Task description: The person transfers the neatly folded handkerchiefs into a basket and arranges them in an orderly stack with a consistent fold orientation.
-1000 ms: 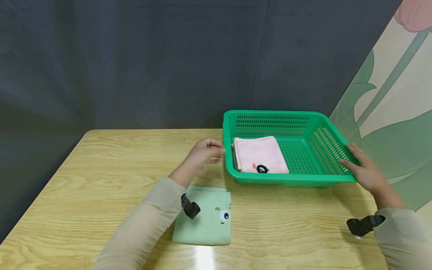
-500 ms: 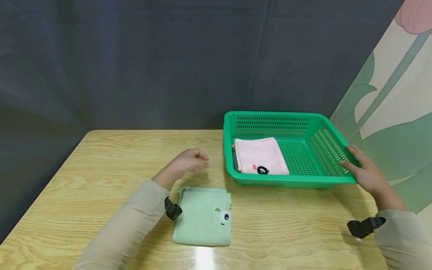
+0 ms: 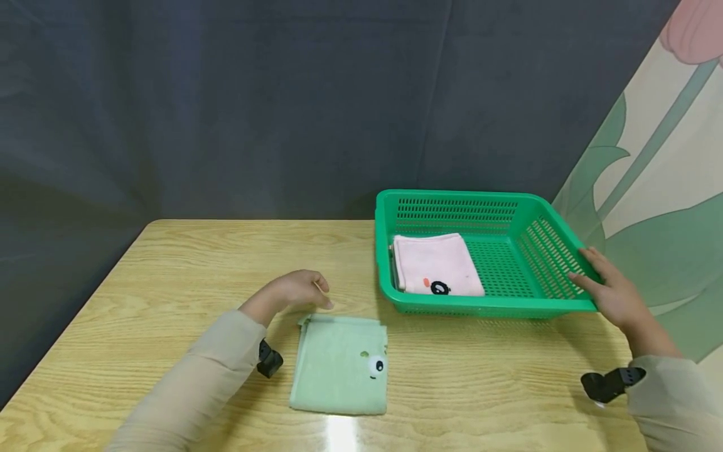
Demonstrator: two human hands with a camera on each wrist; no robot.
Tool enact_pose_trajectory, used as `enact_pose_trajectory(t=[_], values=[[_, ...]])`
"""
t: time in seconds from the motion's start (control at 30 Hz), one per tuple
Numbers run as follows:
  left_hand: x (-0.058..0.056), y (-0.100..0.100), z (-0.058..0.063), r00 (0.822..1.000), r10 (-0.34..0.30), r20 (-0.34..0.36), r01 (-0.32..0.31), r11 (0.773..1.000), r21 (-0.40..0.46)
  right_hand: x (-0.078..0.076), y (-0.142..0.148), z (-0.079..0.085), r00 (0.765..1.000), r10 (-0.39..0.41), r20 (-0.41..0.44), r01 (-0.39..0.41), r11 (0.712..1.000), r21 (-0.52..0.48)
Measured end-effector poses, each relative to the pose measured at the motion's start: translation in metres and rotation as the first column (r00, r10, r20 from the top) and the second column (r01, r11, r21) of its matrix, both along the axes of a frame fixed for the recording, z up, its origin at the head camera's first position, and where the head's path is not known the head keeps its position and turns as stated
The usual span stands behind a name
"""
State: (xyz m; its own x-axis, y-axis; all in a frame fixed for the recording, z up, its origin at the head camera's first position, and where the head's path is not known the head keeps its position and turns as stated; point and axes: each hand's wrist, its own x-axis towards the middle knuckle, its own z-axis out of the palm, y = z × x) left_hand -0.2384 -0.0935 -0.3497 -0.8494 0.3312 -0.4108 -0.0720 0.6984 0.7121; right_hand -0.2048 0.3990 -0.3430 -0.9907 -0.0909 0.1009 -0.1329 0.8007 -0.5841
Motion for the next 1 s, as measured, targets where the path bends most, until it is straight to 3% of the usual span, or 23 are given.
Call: enact_pose_trajectory(t=[0.23, 0.5, 1.0], values=[[0.003, -0.004, -0.007, 0.998, -0.062, -0.022, 0.059, 0.993, -0.106, 0.000, 0.001, 0.000, 1.000, 0.001, -0.003, -0.001, 1.000, -0.004], [0.006, -0.003, -0.010, 0.989, -0.140, -0.045, 0.124, 0.960, -0.252, -0.001, 0.001, -0.001, 1.000, 0.002, -0.007, -0.002, 1.000, -0.001], [0.011, 0.006, -0.013, 0.977, -0.211, -0.043, 0.183, 0.919, -0.349, 0.000, 0.000, -0.001, 1.000, -0.008, 0.002, 0.008, 1.000, -0.007]])
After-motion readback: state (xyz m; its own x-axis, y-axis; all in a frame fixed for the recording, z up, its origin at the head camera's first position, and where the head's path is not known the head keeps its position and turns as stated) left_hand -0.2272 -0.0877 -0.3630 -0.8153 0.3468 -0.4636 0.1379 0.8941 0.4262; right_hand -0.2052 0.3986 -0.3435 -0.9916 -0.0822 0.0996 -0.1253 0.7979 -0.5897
